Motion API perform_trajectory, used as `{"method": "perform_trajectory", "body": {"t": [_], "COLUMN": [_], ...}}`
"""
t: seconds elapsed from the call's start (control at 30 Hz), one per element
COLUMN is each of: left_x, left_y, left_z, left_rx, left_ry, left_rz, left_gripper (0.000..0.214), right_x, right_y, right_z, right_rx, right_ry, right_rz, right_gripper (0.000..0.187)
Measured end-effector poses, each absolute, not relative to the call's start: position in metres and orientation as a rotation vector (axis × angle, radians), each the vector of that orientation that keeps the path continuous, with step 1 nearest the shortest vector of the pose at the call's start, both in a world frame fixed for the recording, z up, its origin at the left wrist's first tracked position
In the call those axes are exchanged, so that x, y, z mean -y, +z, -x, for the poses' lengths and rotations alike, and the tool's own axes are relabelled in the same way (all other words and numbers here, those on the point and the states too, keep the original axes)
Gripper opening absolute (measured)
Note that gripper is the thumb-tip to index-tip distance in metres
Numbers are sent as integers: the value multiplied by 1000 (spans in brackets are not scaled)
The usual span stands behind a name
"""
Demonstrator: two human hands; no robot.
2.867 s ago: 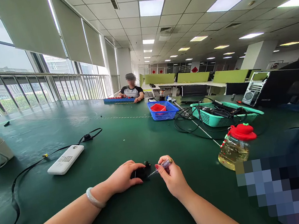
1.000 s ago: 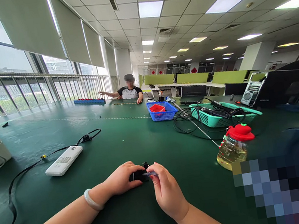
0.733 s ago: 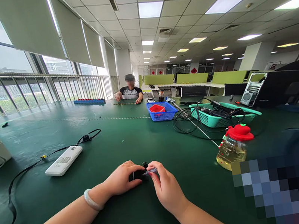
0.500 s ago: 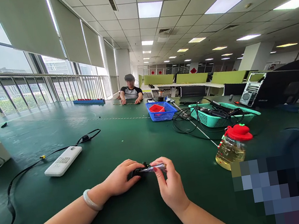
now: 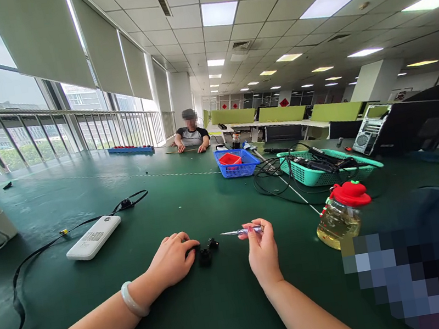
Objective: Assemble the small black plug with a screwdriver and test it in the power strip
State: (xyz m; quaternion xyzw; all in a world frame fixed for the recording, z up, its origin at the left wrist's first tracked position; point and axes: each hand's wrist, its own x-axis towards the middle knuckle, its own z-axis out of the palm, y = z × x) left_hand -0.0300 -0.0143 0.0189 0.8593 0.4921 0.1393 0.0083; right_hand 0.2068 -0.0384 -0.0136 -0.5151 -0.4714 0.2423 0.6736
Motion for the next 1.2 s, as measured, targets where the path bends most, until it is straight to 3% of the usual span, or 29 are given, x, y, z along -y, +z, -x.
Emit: {"method": "perform_trajectory", "body": {"t": [0.37, 0.67, 0.93, 1.2], "left_x": [24, 24, 29, 43], "left_y": [25, 12, 16, 15], "left_z": [22, 19, 16, 26], "left_rx": [-1552, -981, -993, -1047], "left_ry": [506, 528, 513, 540], "left_rz": [-2737, -2650, -2656, -2628], "left_gripper": [34, 57, 23, 24], "right_x": [46, 40, 24, 15], "right_y": [-9, -14, -19, -22], "right_z": [-196, -196, -197, -202], "right_rx": [1178, 975, 661, 608], "right_ry": [538, 725, 914, 985], "right_rz": [1125, 1065, 1014, 1048], "right_gripper": [30, 35, 37, 32]}}
